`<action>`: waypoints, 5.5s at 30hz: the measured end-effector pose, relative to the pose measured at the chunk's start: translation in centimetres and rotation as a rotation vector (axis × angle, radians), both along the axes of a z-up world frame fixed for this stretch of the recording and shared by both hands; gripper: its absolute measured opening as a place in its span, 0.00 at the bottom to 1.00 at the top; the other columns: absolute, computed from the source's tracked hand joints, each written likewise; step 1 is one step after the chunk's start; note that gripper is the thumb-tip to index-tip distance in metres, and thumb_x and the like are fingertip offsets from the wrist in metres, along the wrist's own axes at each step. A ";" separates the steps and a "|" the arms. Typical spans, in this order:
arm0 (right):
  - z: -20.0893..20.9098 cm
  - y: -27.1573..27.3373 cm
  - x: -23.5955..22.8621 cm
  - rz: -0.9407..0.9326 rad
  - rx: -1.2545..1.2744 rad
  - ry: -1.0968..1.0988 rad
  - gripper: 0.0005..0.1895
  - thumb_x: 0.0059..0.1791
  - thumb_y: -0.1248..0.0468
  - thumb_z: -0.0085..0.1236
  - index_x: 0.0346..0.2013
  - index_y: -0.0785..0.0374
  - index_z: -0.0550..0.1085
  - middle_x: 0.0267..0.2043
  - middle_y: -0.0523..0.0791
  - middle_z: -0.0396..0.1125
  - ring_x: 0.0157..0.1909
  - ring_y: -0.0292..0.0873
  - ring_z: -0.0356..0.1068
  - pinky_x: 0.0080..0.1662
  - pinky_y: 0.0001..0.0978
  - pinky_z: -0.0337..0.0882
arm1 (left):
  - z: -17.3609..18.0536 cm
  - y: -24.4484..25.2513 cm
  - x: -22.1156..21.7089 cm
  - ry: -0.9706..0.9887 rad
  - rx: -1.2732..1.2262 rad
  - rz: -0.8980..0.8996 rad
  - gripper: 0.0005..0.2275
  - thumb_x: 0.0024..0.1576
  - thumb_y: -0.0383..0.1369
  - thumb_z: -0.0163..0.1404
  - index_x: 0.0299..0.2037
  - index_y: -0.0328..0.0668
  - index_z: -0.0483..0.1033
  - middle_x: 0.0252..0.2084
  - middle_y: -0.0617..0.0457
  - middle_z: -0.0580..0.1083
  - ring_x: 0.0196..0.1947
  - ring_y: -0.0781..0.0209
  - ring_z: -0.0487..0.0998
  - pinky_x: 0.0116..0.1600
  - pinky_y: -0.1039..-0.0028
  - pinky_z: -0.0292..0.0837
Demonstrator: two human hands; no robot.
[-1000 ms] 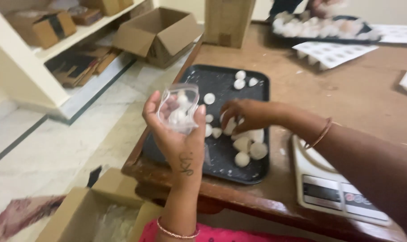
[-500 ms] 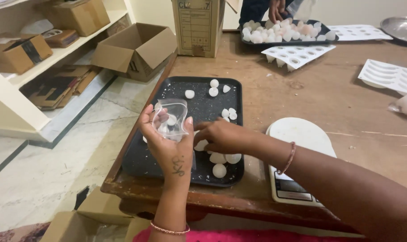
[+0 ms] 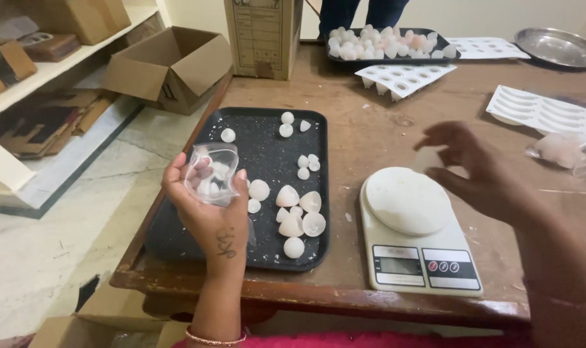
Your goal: The recorder weighs small white cone-shaped objects on a digital scale and places them into small plastic bags.
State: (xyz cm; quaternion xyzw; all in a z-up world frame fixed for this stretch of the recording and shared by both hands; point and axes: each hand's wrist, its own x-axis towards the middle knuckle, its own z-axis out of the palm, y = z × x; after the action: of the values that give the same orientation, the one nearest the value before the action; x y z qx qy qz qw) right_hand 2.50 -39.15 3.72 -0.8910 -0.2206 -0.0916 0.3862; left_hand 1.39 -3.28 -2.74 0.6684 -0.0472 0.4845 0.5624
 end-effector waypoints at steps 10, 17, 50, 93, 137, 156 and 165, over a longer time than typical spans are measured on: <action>-0.8 0.4 -0.8 -0.285 -0.423 0.177 0.17 0.46 0.60 0.64 0.50 0.55 0.76 0.47 0.46 0.78 0.48 0.44 0.77 0.52 0.35 0.79 | -1.0 1.5 0.2 0.012 0.040 0.013 0.33 0.57 0.23 0.61 0.69 0.38 0.53 0.58 0.43 0.68 0.59 0.55 0.73 0.63 0.67 0.74; 0.1 4.0 -2.3 -0.340 -0.708 0.128 0.22 0.48 0.55 0.63 0.57 0.50 0.75 0.62 0.39 0.68 0.43 0.45 0.78 0.58 0.41 0.74 | -1.1 2.1 0.6 0.019 0.058 0.050 0.33 0.58 0.22 0.61 0.69 0.39 0.54 0.57 0.44 0.68 0.58 0.55 0.73 0.64 0.66 0.73; -1.7 3.4 2.4 -0.391 -0.609 0.046 0.22 0.43 0.60 0.68 0.52 0.55 0.77 0.53 0.46 0.74 0.52 0.50 0.75 0.55 0.43 0.76 | 0.0 1.1 0.4 -0.009 -0.057 -0.005 0.32 0.57 0.24 0.61 0.68 0.40 0.54 0.56 0.45 0.68 0.57 0.56 0.73 0.63 0.66 0.73; -2.5 -3.6 2.6 -0.489 -0.389 0.355 0.17 0.49 0.57 0.62 0.51 0.55 0.80 0.45 0.50 0.80 0.39 0.52 0.79 0.40 0.45 0.80 | 0.1 0.2 0.4 0.008 -0.013 -0.033 0.32 0.57 0.24 0.61 0.68 0.40 0.54 0.56 0.43 0.69 0.57 0.55 0.74 0.62 0.67 0.75; 1.1 7.7 -0.5 -0.172 -0.642 -0.092 0.19 0.43 0.60 0.65 0.49 0.48 0.79 0.58 0.37 0.71 0.66 0.40 0.62 0.73 0.64 0.31 | -0.3 -0.8 0.8 -0.015 -0.005 -0.019 0.34 0.54 0.25 0.62 0.69 0.40 0.55 0.57 0.43 0.69 0.58 0.53 0.74 0.64 0.64 0.75; 1.5 5.2 -2.6 -0.096 -0.295 -0.121 0.27 0.43 0.69 0.63 0.58 0.54 0.74 0.64 0.48 0.66 0.62 0.51 0.66 0.58 0.46 0.73 | -0.3 -0.4 0.5 0.003 0.035 -0.099 0.34 0.56 0.29 0.64 0.69 0.42 0.54 0.57 0.45 0.69 0.59 0.54 0.74 0.65 0.63 0.73; 0.6 -4.3 -6.1 -0.563 -0.493 -0.153 0.25 0.46 0.64 0.63 0.59 0.57 0.76 0.58 0.54 0.67 0.57 0.50 0.71 0.55 0.44 0.75 | -1.1 -1.4 0.7 -0.007 0.045 -0.109 0.34 0.57 0.29 0.64 0.69 0.41 0.55 0.57 0.46 0.70 0.56 0.55 0.73 0.65 0.64 0.71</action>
State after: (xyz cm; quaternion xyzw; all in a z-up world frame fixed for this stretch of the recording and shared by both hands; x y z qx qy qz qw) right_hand -3.58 -43.50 4.29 -0.9735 -0.0109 -0.2042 0.1026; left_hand 2.10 -4.69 -3.83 0.6755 -0.0963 0.4543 0.5727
